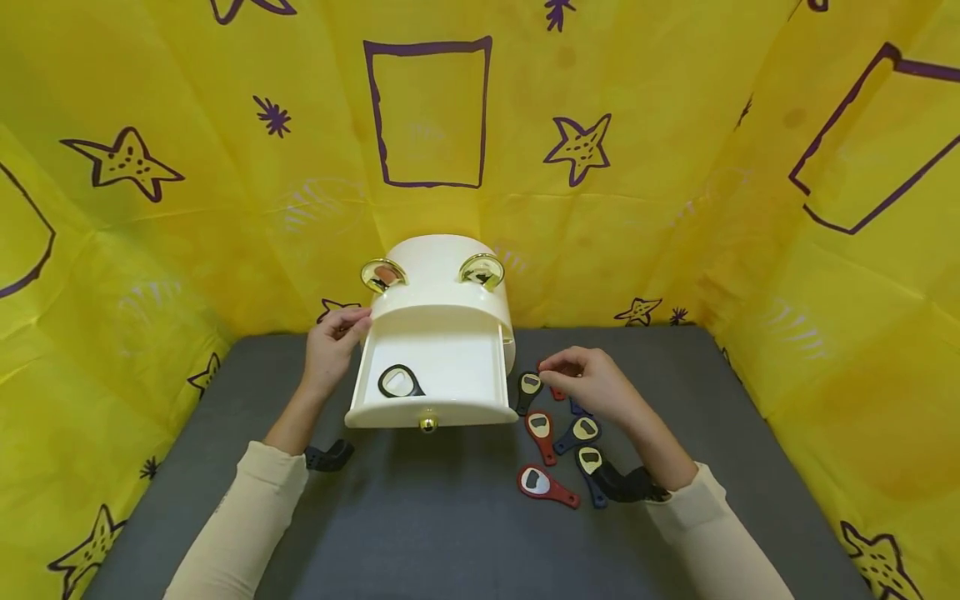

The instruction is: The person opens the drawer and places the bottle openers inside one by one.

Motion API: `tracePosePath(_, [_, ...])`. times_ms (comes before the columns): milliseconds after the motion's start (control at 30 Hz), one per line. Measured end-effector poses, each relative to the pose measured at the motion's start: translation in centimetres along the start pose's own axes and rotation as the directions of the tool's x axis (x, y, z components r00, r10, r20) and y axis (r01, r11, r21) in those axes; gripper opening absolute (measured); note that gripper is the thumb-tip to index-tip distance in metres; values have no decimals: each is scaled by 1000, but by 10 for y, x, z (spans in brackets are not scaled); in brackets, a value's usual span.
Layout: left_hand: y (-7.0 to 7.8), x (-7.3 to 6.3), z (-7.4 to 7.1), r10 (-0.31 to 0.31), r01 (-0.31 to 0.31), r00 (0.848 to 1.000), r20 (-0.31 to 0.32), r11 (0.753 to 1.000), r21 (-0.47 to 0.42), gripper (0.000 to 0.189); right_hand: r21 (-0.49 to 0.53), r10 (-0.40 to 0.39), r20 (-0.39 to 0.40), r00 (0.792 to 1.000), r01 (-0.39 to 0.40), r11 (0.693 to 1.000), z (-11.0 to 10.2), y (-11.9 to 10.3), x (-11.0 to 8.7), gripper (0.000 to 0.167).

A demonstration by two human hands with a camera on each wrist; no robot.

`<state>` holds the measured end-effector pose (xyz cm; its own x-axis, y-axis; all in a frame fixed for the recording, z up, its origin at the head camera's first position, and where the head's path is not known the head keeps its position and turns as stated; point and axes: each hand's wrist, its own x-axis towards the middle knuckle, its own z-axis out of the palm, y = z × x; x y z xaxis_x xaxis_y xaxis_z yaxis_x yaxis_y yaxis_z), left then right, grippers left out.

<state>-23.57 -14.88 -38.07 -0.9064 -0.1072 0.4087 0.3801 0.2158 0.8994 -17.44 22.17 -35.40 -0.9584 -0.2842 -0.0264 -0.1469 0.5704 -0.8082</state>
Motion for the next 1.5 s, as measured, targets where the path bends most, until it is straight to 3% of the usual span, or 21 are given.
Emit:
tracePosePath(367, [0,2,0,8,-8,1000,13,1000,19,25,-107,134,-90,987,-143,984,8,58,-20,32])
tracePosePath(800, [0,2,2,9,-9,1000,-4,1000,-7,25,-189,230,-173,958,-261,947,28,101,-41,34])
tracePosePath(967, [0,0,1,2,-2,1000,-6,1000,-7,25,-254,232,-183,955,-274,928,38,111,-47,34])
tracePosePath(1167, [0,-1,1,2,-2,1000,-6,1000,6,26,-366,251,-183,950,-303,880,53,122,-51,32])
tracePosePath(1400, [-1,0,0,8,-9,1000,-10,1000,-4,25,-422,272,-182,945,-325,846,69,126,-55,52])
tracePosePath(1500, [-1,-1,0,11,-11,1000,-11,1000,-7,25,-432,275,-173,946,-324,842,71,124,-56,52])
